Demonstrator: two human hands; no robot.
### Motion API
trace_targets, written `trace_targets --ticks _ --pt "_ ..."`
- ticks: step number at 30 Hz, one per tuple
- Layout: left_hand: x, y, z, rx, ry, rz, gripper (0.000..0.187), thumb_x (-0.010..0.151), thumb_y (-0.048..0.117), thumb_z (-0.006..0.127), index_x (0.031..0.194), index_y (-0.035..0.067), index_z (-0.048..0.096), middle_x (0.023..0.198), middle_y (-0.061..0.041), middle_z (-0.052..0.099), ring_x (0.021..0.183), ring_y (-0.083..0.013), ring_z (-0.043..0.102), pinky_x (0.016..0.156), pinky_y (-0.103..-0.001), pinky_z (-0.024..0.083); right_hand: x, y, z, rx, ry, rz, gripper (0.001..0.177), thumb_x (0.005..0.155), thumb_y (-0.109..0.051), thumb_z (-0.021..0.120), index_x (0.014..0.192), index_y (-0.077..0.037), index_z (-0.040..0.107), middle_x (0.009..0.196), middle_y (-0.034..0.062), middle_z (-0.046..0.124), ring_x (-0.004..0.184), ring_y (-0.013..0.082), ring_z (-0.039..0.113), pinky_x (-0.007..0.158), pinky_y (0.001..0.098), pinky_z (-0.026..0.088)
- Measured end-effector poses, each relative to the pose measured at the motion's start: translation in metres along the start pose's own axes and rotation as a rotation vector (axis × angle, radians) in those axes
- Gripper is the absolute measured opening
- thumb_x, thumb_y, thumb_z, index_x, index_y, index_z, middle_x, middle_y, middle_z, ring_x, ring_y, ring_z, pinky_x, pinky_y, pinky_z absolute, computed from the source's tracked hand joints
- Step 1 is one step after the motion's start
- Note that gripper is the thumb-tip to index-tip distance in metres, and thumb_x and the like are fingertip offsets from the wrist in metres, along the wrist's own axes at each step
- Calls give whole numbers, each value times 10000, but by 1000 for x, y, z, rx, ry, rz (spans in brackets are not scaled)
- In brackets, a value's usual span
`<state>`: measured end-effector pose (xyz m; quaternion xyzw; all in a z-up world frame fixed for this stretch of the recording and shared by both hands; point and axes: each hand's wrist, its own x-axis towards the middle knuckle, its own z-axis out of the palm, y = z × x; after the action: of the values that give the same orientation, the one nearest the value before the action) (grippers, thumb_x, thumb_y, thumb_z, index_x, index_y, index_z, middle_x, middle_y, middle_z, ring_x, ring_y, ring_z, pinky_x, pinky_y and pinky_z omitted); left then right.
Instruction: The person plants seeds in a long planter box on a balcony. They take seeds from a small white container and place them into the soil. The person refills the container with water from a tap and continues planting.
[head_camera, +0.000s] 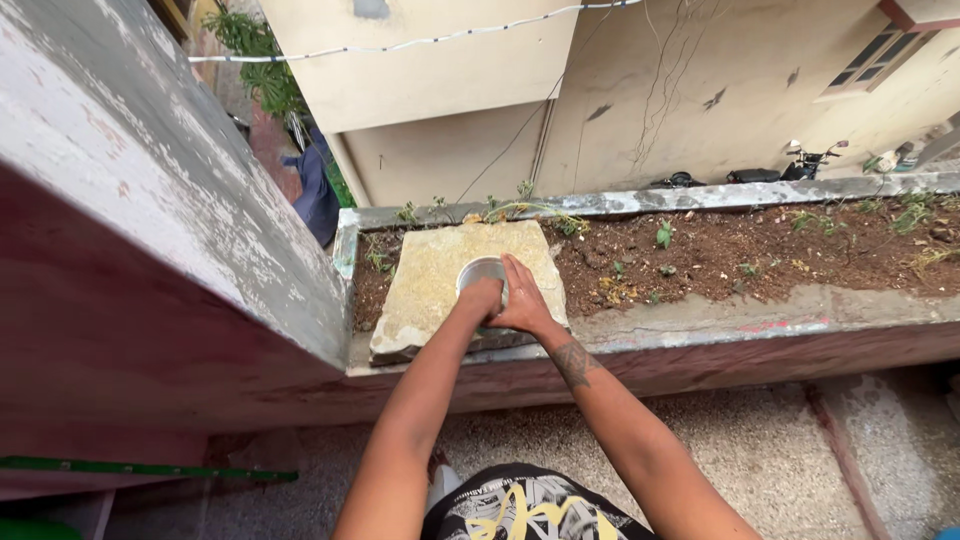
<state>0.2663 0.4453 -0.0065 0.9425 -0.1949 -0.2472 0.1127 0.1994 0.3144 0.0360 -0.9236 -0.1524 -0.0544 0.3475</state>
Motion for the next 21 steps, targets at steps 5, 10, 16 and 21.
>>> trace_targets --ticks 5,10,16,21 --pt "14 0 8 -92 -84 -68 416 817 96 667 1228 97 733 1322 -169 685 1242 -338 657 999 -467 536 -1 -7 -2 -28 -8 54 1446 444 -459 967 1595 -3 218 1635 230 290 1513 393 277 1236 459 275" --pt "14 0 6 -118 -63 -91 425 838 110 657 1257 115 725 1347 -147 667 1294 -324 608 1052 -482 481 0 -8 -4 -23 -15 70 1439 455 -479 965 1595 -9 223 1634 223 290 1517 387 273 1237 453 276" --pt "12 0 9 -116 28 -116 424 882 186 638 1296 133 712 1411 -151 629 1345 -323 577 1078 -466 475 0 -7 -2 -20 2 66 1419 470 -501 964 1584 -1 242 1632 228 295 1511 385 280 1228 448 290" --pt "16 4 8 -130 -84 -163 502 847 173 669 1348 192 679 1436 -101 614 1398 -296 524 1131 -491 410 1 -5 -2 -17 23 52 1393 466 -479 962 1580 -13 270 1620 219 325 1503 386 311 1223 444 316"
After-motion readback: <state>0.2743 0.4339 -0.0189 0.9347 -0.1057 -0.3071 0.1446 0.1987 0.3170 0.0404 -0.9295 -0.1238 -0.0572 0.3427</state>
